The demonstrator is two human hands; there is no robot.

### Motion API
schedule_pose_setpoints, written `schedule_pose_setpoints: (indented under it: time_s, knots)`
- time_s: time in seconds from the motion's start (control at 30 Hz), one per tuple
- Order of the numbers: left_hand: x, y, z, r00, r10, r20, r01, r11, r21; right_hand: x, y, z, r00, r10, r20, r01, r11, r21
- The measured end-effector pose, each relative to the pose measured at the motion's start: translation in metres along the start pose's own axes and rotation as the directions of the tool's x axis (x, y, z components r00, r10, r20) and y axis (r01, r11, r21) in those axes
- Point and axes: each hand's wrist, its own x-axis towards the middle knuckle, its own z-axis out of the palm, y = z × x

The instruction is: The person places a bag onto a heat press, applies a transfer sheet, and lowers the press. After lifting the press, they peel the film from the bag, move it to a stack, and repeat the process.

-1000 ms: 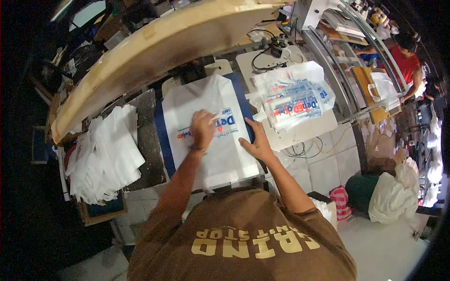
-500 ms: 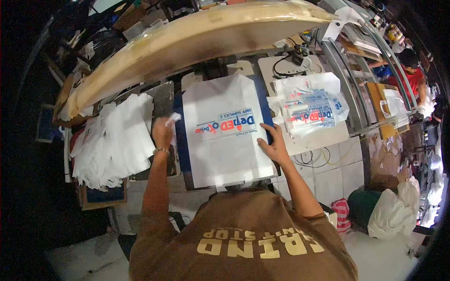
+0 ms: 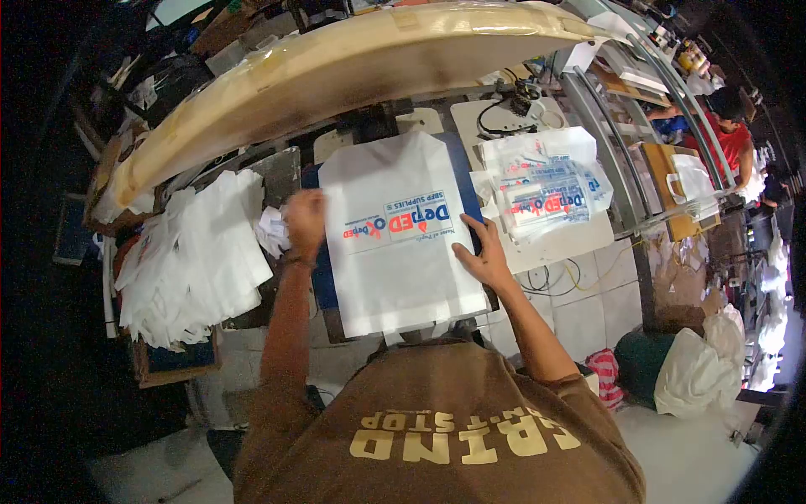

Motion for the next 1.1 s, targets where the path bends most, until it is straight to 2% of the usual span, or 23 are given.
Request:
schedule_pose_setpoints:
  time_s: [0.03,0.07,0.1,0.13,0.17,0.23,0.27,0.33,0.37,0.43,0.57,0.63,0.73,0.83,0.97,1.07,1.1]
  knots:
    - [0.001,0.058,0.007,0.998,0.014,0.068,-0.003,0.987,-0.159,0.0,0.002,0.0,1.0,0.0,-0.002,0.0,1.0,-0.003]
    - [-0.003,0.079,0.04,0.973,0.231,0.006,-0.222,0.94,-0.257,0.0,0.005,0.001,1.0,-0.015,-0.005,0.015,1.0,-0.009]
    - [0.001,0.119,0.045,0.948,0.268,0.174,-0.212,0.935,-0.282,0.0,0.006,0.002,0.999,-0.032,-0.008,0.032,0.999,-0.014]
    - [0.004,0.153,0.051,0.932,0.303,0.197,-0.214,0.902,-0.375,0.0,0.005,0.002,0.999,-0.033,-0.009,0.033,0.999,-0.016]
    - [0.005,0.171,0.062,0.932,0.304,0.196,-0.215,0.901,-0.377,0.0,0.004,0.002,0.999,-0.031,-0.007,0.031,1.0,-0.005]
    - [0.011,0.192,0.078,0.919,0.379,0.105,-0.347,0.908,-0.235,0.0,0.004,0.001,1.0,-0.025,-0.012,0.025,1.0,0.002]
    - [0.015,0.195,0.08,0.918,0.382,0.107,-0.349,0.906,-0.24,-0.001,0.004,0.001,1.0,-0.028,-0.012,0.028,1.0,0.009]
    - [0.025,0.195,0.081,0.892,0.34,0.299,-0.298,0.938,-0.178,-0.001,0.007,0.002,1.0,-0.022,-0.01,0.022,1.0,0.007]
    - [0.028,0.194,0.08,0.889,0.343,0.304,-0.3,0.937,-0.18,-0.002,0.008,0.002,1.0,-0.016,-0.013,0.016,1.0,0.008]
    - [0.032,0.188,0.081,0.834,0.391,0.389,-0.309,0.915,-0.259,-0.002,0.007,0.002,1.0,-0.001,-0.003,0.001,1.0,0.03]
    - [0.035,0.186,0.086,0.823,0.401,0.404,-0.283,0.904,-0.32,-0.001,0.004,0.0,1.0,0.009,0.009,-0.009,1.0,0.03]
    - [0.033,0.197,0.082,0.888,0.392,0.24,-0.355,0.917,-0.184,-0.001,0.004,0.0,1.0,0.003,0.001,-0.003,1.0,0.023]
    - [0.04,0.199,0.081,0.844,0.436,0.312,-0.368,0.894,-0.256,-0.001,0.004,0.001,1.0,0.01,-0.005,-0.01,1.0,0.016]
    - [0.046,0.195,0.088,0.825,0.425,0.374,-0.359,0.903,-0.236,-0.001,0.004,0.001,1.0,0.02,-0.001,-0.02,0.999,0.037]
    - [0.05,0.188,0.098,0.87,0.402,0.286,-0.31,0.897,-0.316,-0.001,0.004,0.0,1.0,0.018,-0.004,-0.018,0.997,0.081]
    - [0.05,0.191,0.092,0.856,0.394,0.334,-0.314,0.911,-0.268,-0.002,0.006,0.001,1.0,0.022,-0.013,-0.022,0.999,0.04]
    - [0.047,0.193,0.089,0.869,0.402,0.289,-0.337,0.908,-0.251,-0.001,0.007,0.002,1.0,0.023,-0.01,-0.022,0.999,0.036]
